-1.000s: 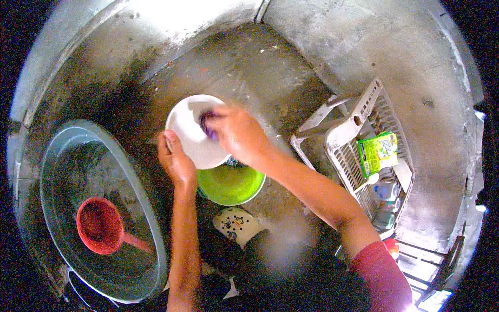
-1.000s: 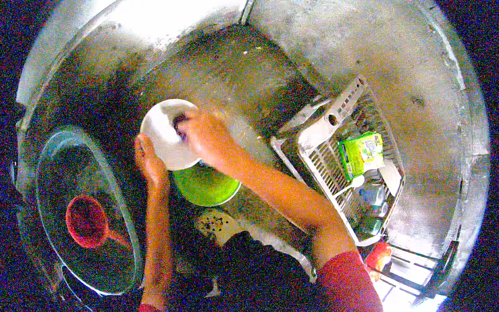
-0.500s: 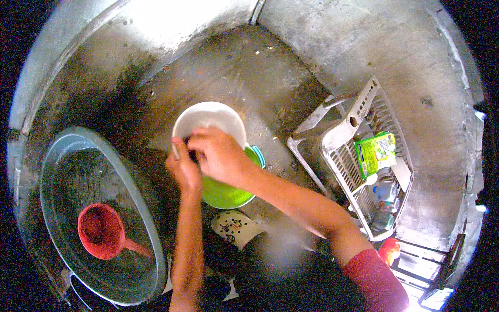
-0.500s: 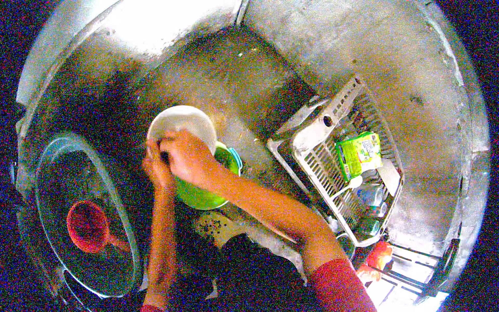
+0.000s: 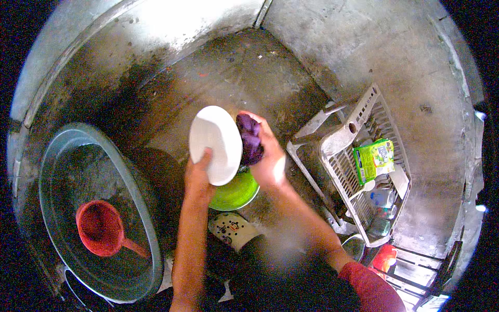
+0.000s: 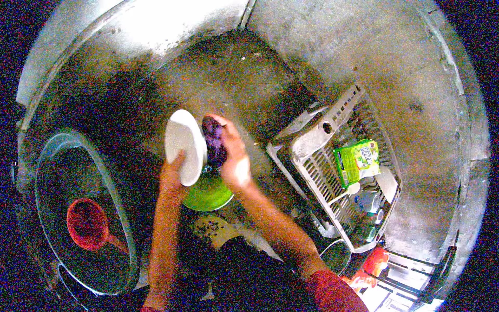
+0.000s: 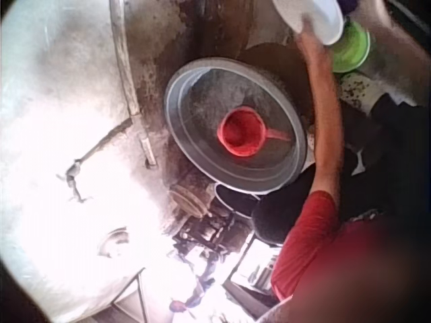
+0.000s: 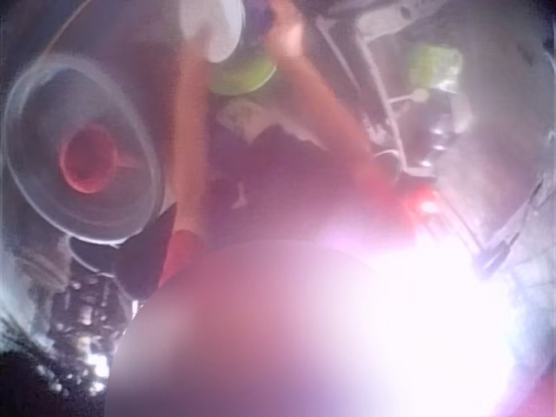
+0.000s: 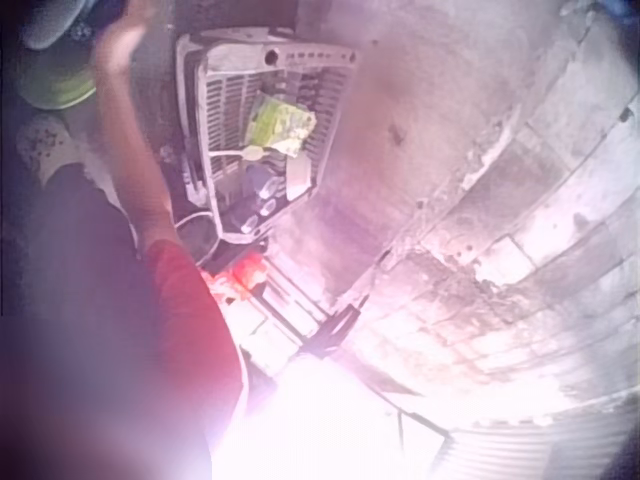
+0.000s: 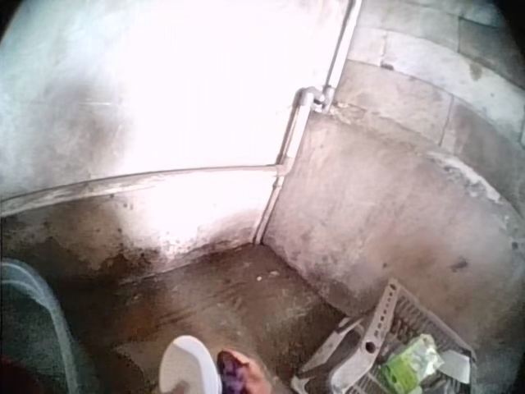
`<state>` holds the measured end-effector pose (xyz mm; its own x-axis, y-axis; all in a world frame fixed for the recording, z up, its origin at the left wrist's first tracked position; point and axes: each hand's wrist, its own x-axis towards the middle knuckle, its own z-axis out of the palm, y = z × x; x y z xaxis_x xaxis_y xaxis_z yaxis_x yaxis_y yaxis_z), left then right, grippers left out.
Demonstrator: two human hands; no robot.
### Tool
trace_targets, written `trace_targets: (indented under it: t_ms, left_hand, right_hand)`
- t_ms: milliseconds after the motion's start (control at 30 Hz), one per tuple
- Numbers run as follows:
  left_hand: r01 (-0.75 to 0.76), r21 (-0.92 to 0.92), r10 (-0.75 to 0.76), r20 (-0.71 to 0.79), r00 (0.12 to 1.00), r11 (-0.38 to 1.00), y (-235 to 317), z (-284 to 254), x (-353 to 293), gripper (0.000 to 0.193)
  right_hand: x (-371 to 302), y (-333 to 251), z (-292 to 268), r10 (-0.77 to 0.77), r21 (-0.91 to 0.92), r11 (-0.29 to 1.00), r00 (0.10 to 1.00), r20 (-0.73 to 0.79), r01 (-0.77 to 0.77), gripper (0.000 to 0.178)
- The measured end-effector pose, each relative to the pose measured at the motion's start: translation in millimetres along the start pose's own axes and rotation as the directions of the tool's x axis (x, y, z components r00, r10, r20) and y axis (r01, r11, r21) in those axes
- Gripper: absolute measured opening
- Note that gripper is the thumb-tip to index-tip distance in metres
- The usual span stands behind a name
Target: The person washes two white bowls using a purple scrubber and rinses them with water from a pink cup. The cleaned bowls are placed on a dish rack.
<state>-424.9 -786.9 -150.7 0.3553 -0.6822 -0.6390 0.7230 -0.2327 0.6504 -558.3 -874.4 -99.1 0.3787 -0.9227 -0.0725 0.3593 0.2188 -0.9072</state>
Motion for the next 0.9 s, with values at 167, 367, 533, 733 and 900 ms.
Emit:
trace_targets:
  t_ms: [167, 367, 533, 733, 900]
  left_hand:
    - [0.0, 0.015, -0.003, 0.155, 0.988, 1.0, -4.6, 9.9, -13.1, 0.056]
    - [0.217, 0.037, -0.217, 0.328, 0.919, 0.975, -11.5, 1.1, -8.1, 0.051]
    - [0.495, -0.353, -0.196, 0.622, 0.758, 0.794, -30.3, -16.0, 10.9, 0.048]
    - [0.628, -0.37, -0.239, 0.7, 0.673, 0.684, -49.2, -32.2, -9.0, 0.05]
    - [0.463, -0.422, -0.108, 0.638, 0.763, 0.779, -40.8, -8.3, -22.7, 0.056]
  right_hand:
    - [4.7, 2.7, 21.9, -0.344, -0.345, 0.865, 0.931, 0.123, 0.365, 0.036]
    - [25.5, -35.8, 28.0, 0.251, -0.463, 0.875, 0.951, 0.183, -0.142, 0.032]
    - [-15.1, -38.7, 57.4, -0.379, -0.502, 0.388, 0.631, 0.678, 0.773, 0.039]
    - [28.7, -27.9, 48.7, 0.204, -0.783, 0.607, 0.926, 0.318, 0.135, 0.04]
    - [40.4, -11.6, 13.3, 0.444, 0.016, 0.894, 0.891, 0.099, -0.447, 0.045]
